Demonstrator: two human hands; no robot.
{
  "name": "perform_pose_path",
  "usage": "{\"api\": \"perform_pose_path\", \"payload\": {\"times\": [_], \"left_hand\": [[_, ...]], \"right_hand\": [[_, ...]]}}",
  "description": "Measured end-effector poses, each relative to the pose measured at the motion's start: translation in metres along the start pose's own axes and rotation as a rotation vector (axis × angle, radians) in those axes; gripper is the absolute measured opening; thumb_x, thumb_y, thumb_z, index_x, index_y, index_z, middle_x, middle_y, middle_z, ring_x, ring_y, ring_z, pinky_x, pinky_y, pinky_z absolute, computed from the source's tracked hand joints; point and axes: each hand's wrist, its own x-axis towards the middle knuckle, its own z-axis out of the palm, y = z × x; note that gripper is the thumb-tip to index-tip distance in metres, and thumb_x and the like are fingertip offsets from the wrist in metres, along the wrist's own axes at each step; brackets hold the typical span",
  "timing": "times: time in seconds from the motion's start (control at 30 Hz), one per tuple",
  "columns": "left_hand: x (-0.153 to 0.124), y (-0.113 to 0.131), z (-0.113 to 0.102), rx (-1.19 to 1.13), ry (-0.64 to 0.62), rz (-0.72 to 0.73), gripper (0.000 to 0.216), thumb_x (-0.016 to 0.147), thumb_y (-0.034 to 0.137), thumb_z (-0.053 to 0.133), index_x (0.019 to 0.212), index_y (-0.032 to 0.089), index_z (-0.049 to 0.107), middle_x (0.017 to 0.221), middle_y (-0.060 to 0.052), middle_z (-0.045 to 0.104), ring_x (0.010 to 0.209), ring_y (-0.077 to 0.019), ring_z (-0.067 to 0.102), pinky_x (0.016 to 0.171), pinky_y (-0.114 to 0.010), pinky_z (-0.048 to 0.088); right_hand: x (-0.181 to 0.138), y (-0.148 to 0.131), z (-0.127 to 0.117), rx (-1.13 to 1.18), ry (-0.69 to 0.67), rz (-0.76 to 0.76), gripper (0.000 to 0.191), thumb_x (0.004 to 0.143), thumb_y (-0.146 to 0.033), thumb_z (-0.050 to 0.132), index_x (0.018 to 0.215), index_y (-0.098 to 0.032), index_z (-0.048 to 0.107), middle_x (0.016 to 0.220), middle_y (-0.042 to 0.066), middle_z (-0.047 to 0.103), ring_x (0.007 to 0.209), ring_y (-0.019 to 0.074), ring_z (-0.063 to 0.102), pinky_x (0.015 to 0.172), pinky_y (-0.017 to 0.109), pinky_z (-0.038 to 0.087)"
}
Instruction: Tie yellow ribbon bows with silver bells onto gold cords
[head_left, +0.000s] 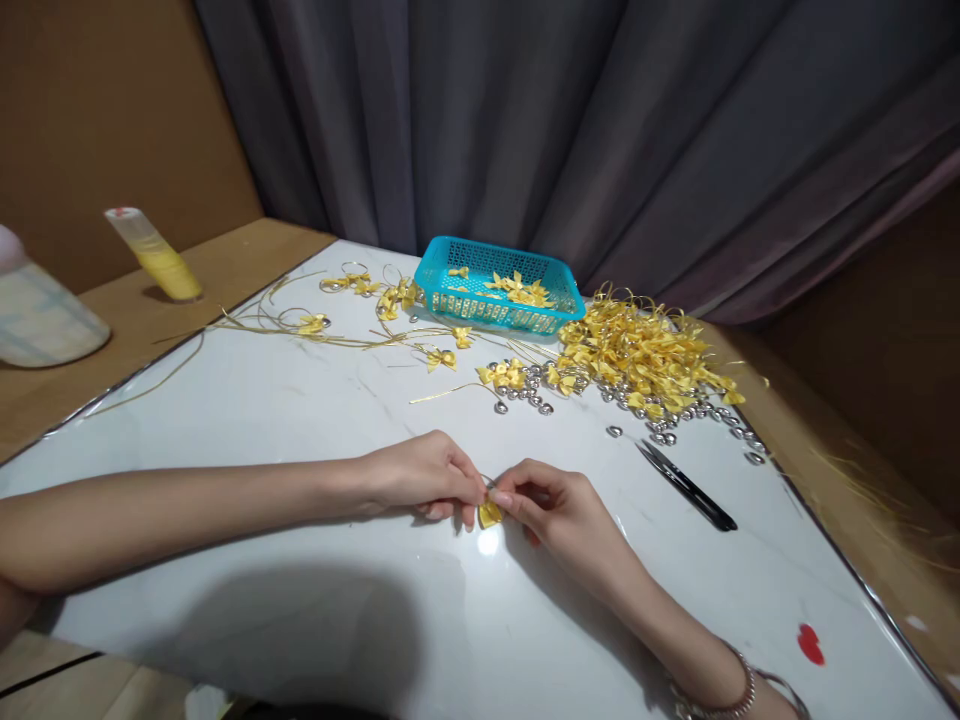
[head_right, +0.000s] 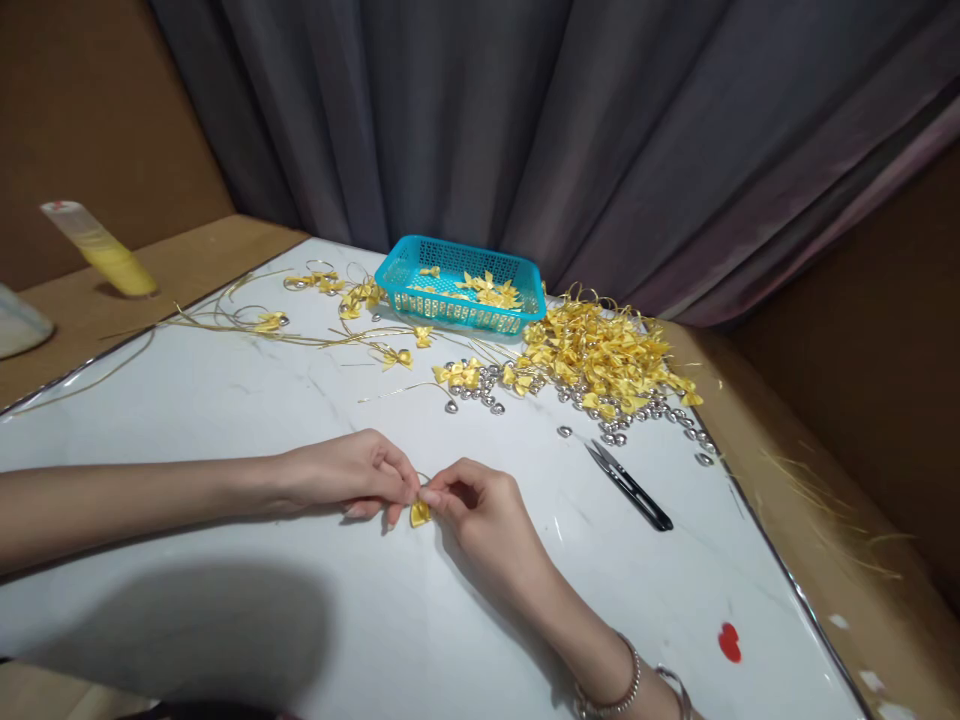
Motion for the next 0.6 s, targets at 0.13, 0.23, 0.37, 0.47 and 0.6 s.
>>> {"api": "perform_pose_path", "payload": {"times": [0.13,0.23,0.37,0.47,0.6], "left_hand": [[0.0002,-0.0006,-0.0006,0.008,0.000,-0.003,0.012,0.067,0.020,0.056,0.068,0.010,0.063,0.055,-0.001,0.062,0.036,-0.0030,0.035,0.036,-0.018,0.022],[0.0006,-0.0018,-0.0009,0.007,-0.007,-0.006,0.011,0.064,0.018,0.057,0.070,0.011,0.063,0.056,-0.001,0.063,0.036,-0.0032,0.035,0.036,-0.018,0.023],[0.0004,-0.0016,0.0006,0.022,0.010,0.007,0.012,0.063,0.018,0.059,0.072,0.011,0.063,0.055,0.000,0.062,0.036,-0.0035,0.035,0.037,-0.018,0.025],[-0.0007,-0.0006,0.0029,0.051,0.025,0.024,0.012,0.064,0.019,0.058,0.072,0.011,0.062,0.054,0.001,0.061,0.036,-0.0034,0.034,0.036,-0.018,0.024],[-0.0022,0.0001,0.0057,0.068,0.039,0.031,0.010,0.066,0.018,0.056,0.070,0.011,0.061,0.052,0.003,0.059,0.035,-0.0029,0.032,0.036,-0.018,0.022]], "right_hand": [[0.0003,-0.0002,-0.0007,-0.001,0.003,0.013,0.015,0.076,-0.027,0.059,0.068,-0.015,0.064,0.057,-0.001,0.054,0.048,0.0087,0.041,0.047,0.023,0.031],[0.0002,-0.0004,-0.0009,-0.005,0.008,0.016,0.015,0.075,-0.027,0.059,0.068,-0.015,0.064,0.057,-0.001,0.054,0.048,0.0087,0.041,0.048,0.023,0.032],[-0.0001,-0.0012,-0.0005,-0.014,0.009,0.015,0.015,0.076,-0.027,0.059,0.068,-0.015,0.064,0.056,-0.001,0.054,0.047,0.0087,0.041,0.047,0.023,0.031],[-0.0002,-0.0023,-0.0002,-0.020,0.009,0.007,0.015,0.076,-0.026,0.058,0.068,-0.015,0.064,0.054,-0.002,0.053,0.047,0.0086,0.040,0.046,0.023,0.031],[-0.0006,-0.0029,-0.0001,-0.035,0.011,-0.008,0.016,0.077,-0.026,0.058,0.068,-0.015,0.064,0.054,-0.002,0.052,0.047,0.0090,0.041,0.046,0.023,0.031]]}}
